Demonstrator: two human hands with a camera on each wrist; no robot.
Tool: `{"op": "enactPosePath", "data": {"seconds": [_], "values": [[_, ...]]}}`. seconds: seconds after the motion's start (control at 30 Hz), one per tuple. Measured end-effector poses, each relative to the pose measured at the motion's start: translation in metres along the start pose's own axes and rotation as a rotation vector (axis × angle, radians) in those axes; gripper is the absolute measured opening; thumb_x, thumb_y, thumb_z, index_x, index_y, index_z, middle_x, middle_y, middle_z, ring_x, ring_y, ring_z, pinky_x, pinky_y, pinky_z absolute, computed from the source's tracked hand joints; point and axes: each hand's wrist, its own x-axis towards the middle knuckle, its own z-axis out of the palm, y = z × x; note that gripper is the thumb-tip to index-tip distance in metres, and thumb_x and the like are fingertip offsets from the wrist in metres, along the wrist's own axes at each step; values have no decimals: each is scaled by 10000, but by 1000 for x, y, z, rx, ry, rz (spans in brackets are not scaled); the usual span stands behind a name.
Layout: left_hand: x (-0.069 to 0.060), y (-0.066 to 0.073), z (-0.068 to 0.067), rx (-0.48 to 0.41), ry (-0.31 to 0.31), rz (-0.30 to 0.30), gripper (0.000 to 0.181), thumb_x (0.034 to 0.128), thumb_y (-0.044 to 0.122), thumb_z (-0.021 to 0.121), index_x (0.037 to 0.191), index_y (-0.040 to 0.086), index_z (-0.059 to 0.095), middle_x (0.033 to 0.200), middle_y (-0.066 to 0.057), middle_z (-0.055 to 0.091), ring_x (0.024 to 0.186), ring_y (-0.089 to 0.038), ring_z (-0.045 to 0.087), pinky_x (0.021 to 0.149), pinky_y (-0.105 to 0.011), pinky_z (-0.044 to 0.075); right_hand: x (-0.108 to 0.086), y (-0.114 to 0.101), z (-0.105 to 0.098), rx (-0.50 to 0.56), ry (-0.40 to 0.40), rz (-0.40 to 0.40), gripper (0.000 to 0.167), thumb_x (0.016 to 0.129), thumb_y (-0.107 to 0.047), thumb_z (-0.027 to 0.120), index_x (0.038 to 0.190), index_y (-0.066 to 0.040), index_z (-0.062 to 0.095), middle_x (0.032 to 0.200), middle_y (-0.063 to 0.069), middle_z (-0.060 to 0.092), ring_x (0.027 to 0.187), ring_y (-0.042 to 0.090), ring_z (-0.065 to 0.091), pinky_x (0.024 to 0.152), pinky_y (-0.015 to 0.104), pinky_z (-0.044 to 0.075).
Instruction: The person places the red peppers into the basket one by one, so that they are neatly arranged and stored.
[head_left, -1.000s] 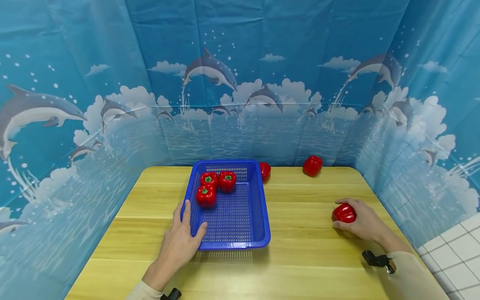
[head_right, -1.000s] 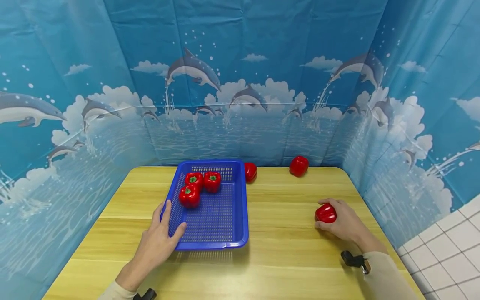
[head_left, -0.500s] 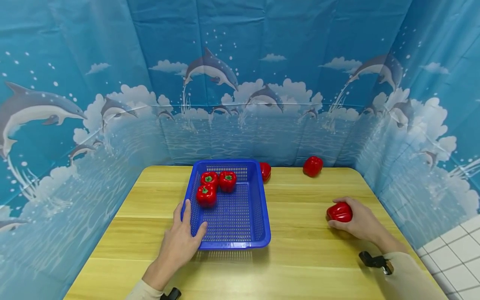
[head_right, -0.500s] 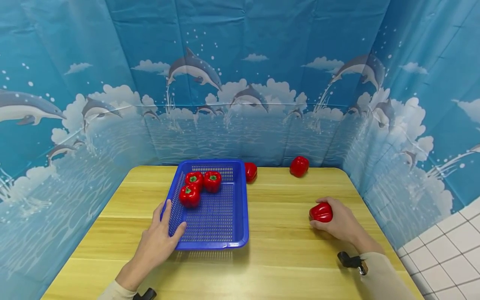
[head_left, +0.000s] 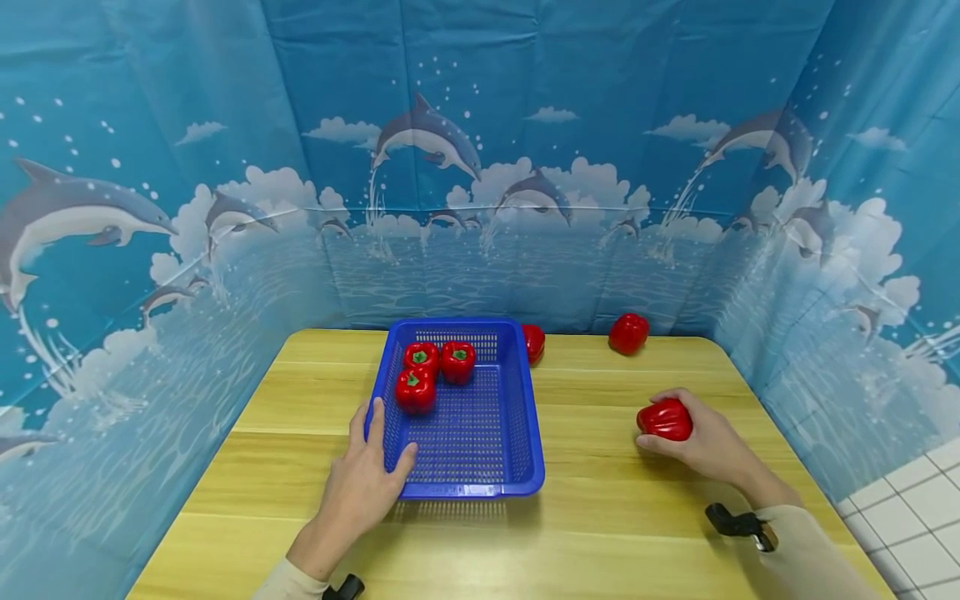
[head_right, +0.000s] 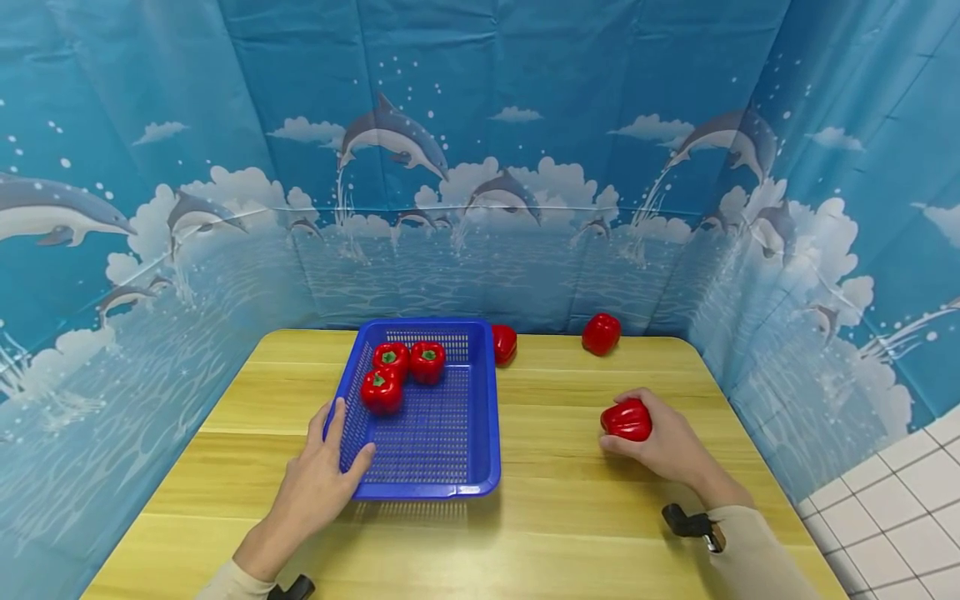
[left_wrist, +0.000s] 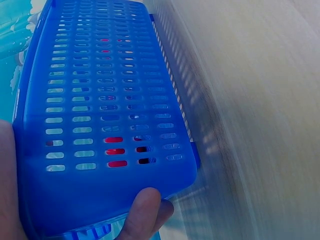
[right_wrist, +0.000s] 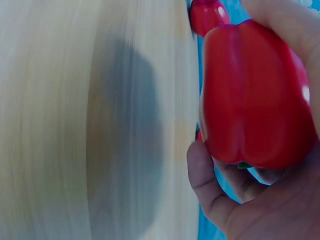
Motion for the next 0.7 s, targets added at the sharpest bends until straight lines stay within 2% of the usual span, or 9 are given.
{"op": "enactPosePath", "data": {"seconds": [0.23,0.3,0.53,0.63,0.7], "values": [[-1,0,0,19,10,5,1028,1157,584,639,1868,29,146,1933,-264,149,796,-323,707,682,-450,609,-1,-19,5,83,12,-39,718,1050,-378,890,1559,-31,522,1423,242,725,1221,362,718,822,229,638],[-1,0,0,18,10,6,1026,1158,584,637,1868,29,147,1933,-265,151,777,-314,700,682,-460,606,0,-22,7,113,2,-57,690,1083,-340,855,1583,-24,500,1438,243,717,1231,354,714,832,227,642],[-1,1,-1,2,-7,-7,1024,1158,569,643,1873,41,133,1942,-244,126,705,-276,637,579,-336,499,3,-37,8,178,-12,-135,476,1221,-267,631,1617,-37,498,1459,210,722,1148,115,688,859,249,646],[-1,2,-1,2,-6,-6,1022,1158,568,643,1872,40,136,1941,-247,129,697,-271,637,578,-335,502,3,-43,8,192,-18,-123,513,1216,-292,645,1646,-56,497,1477,202,724,1190,157,703,872,244,648],[-1,2,-1,3,-7,-6,1021,1158,568,643,1872,41,137,1940,-249,131,689,-269,637,580,-339,508,3,-48,8,195,-14,-113,556,1196,-309,686,1658,-60,501,1490,205,721,1231,236,712,881,236,649]]}}
